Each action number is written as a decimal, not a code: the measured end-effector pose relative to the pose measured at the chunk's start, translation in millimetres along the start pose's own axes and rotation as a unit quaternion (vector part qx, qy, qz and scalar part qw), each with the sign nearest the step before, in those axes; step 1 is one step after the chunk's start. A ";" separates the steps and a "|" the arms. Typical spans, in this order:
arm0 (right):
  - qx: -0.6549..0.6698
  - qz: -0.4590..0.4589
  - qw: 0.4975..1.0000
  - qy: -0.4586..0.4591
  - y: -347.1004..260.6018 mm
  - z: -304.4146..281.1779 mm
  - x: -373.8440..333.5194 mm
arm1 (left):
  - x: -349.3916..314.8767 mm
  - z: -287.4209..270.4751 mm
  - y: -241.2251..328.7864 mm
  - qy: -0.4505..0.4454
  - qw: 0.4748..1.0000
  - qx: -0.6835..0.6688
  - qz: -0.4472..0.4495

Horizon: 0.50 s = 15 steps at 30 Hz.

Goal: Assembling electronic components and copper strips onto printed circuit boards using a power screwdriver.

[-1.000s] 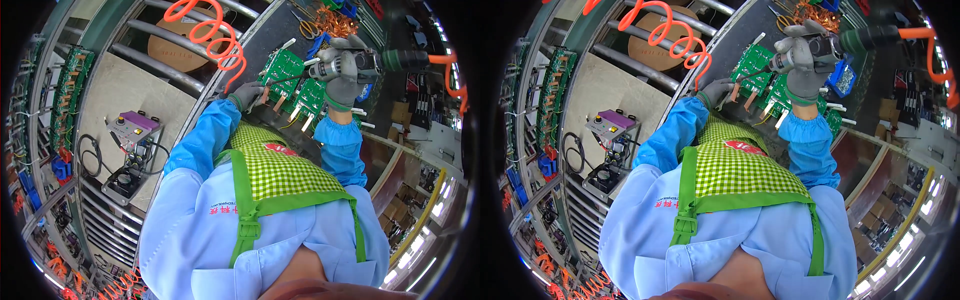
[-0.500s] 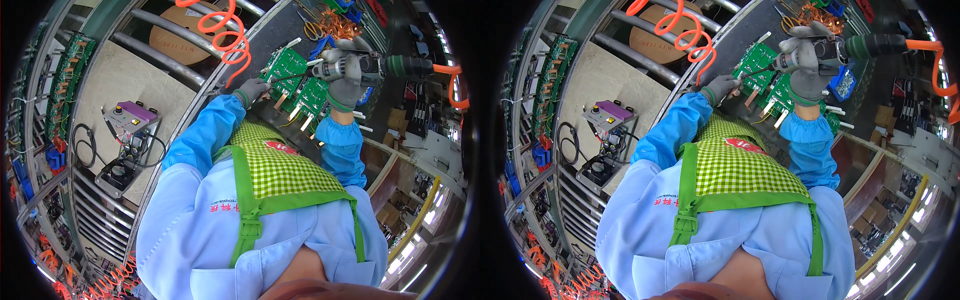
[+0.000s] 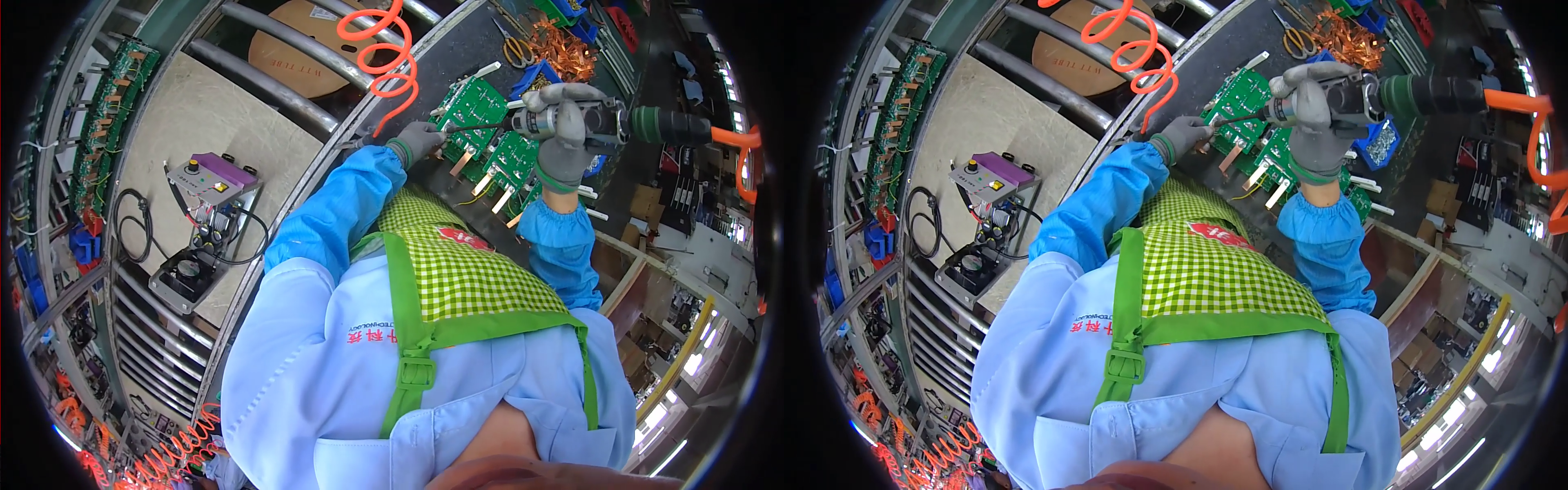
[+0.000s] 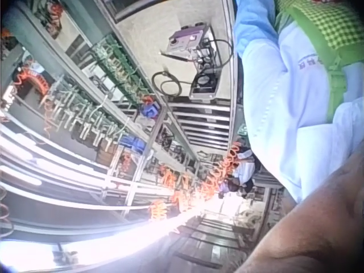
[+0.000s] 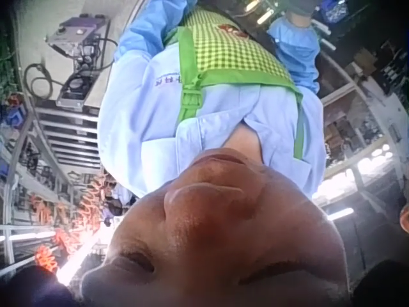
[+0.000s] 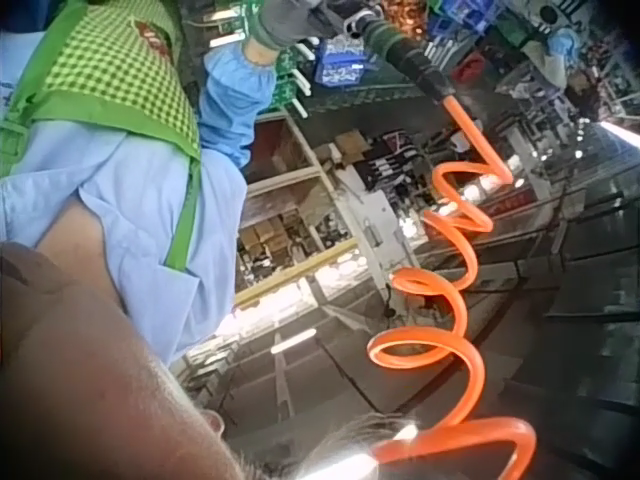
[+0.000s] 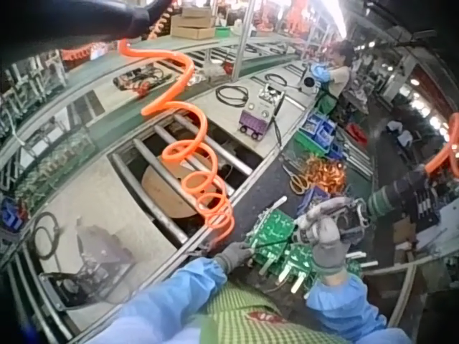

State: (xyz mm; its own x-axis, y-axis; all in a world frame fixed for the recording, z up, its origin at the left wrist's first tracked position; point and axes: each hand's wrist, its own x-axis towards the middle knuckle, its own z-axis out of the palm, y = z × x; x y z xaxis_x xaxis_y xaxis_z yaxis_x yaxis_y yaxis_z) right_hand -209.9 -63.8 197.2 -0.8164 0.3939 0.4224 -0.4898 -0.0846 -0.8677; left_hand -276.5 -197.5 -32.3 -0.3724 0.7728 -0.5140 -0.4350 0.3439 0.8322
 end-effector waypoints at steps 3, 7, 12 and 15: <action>0.061 -0.001 0.997 -0.044 5.6 -7.1 0.7 | 6.1 -0.2 -7.2 0.017 1.000 0.006 0.013; 0.079 0.010 0.996 -0.025 8.1 -7.8 -1.9 | 1.8 -1.8 0.1 0.007 1.000 -0.004 -0.026; 0.054 -0.013 0.998 0.001 5.3 -4.9 0.7 | 0.9 -1.4 -3.4 0.006 0.999 -0.035 0.013; -0.011 -0.027 0.999 0.026 1.5 2.8 0.6 | -0.4 -0.3 3.2 0.010 0.999 -0.030 -0.014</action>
State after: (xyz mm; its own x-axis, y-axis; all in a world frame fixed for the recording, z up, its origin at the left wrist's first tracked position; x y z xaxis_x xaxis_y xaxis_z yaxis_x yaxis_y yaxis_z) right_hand -211.9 -66.2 196.8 -0.7722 0.4441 0.4545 -0.5244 -0.0415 -0.8505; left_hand -278.0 -196.9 -29.5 -0.3755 0.7526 -0.5409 -0.4930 0.3320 0.8042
